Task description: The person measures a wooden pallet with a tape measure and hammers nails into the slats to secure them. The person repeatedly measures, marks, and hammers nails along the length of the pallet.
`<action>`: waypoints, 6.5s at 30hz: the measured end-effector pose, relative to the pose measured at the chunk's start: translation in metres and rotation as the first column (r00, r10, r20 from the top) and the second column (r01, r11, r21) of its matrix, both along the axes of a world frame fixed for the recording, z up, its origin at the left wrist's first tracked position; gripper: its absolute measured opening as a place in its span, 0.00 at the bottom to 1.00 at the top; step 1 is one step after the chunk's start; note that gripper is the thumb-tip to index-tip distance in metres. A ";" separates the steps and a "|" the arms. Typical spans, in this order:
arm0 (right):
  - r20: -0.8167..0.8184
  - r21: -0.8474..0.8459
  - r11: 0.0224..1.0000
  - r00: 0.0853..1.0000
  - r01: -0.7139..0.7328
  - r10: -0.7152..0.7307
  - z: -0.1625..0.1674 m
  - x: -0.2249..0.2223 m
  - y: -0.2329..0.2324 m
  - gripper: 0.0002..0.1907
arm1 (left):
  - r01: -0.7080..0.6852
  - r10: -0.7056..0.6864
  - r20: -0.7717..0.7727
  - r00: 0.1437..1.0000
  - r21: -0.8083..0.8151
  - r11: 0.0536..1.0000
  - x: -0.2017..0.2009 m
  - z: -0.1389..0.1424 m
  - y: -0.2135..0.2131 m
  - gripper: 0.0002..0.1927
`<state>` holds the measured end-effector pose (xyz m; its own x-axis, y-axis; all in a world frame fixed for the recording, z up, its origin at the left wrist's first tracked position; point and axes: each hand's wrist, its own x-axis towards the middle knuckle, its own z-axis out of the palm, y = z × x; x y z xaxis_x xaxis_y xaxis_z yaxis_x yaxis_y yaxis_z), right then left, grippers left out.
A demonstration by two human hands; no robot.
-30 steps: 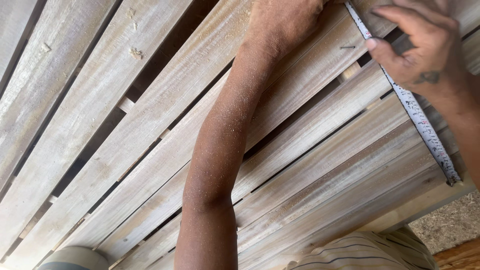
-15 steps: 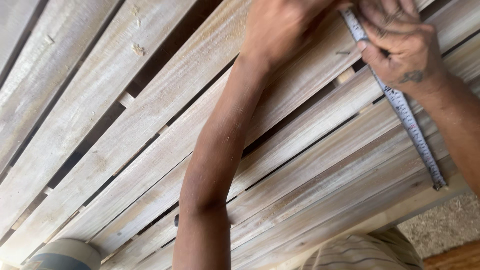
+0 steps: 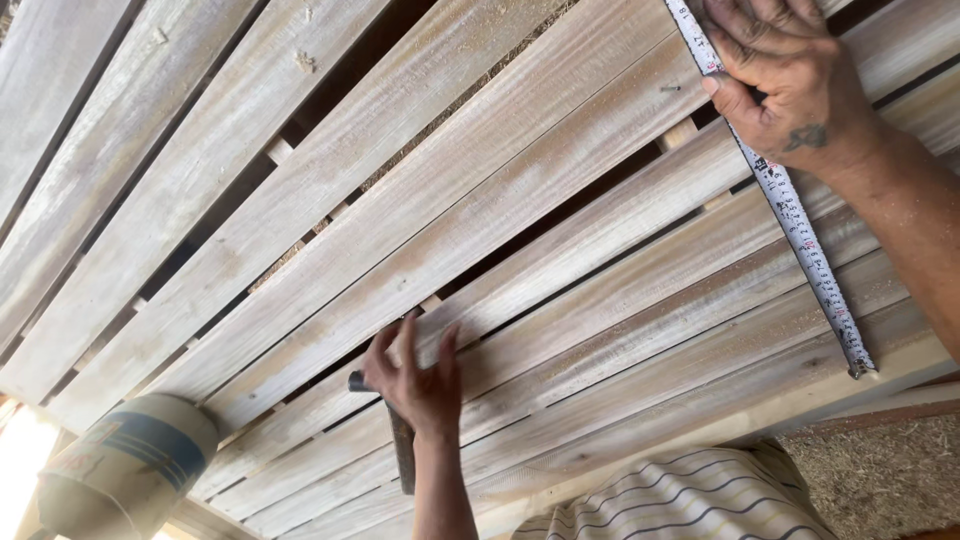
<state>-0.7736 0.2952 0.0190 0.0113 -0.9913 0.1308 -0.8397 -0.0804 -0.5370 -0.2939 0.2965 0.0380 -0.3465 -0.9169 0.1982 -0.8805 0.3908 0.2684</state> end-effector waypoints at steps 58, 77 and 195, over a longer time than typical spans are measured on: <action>0.136 -0.037 0.999 0.991 0.010 -0.005 -0.018 -0.011 0.014 0.34 | 0.358 -0.322 -0.197 0.926 0.191 0.914 -0.200 0.013 -0.052 0.32; 0.141 0.000 0.994 0.984 0.107 -0.106 -0.027 0.000 0.023 0.16 | 0.229 -0.299 0.144 0.943 0.369 0.901 -0.259 -0.019 -0.054 0.27; -0.310 0.090 0.992 0.949 0.086 -0.054 -0.036 -0.083 0.010 0.46 | 0.730 -0.702 -0.211 0.680 0.110 0.675 -0.327 -0.022 -0.019 0.05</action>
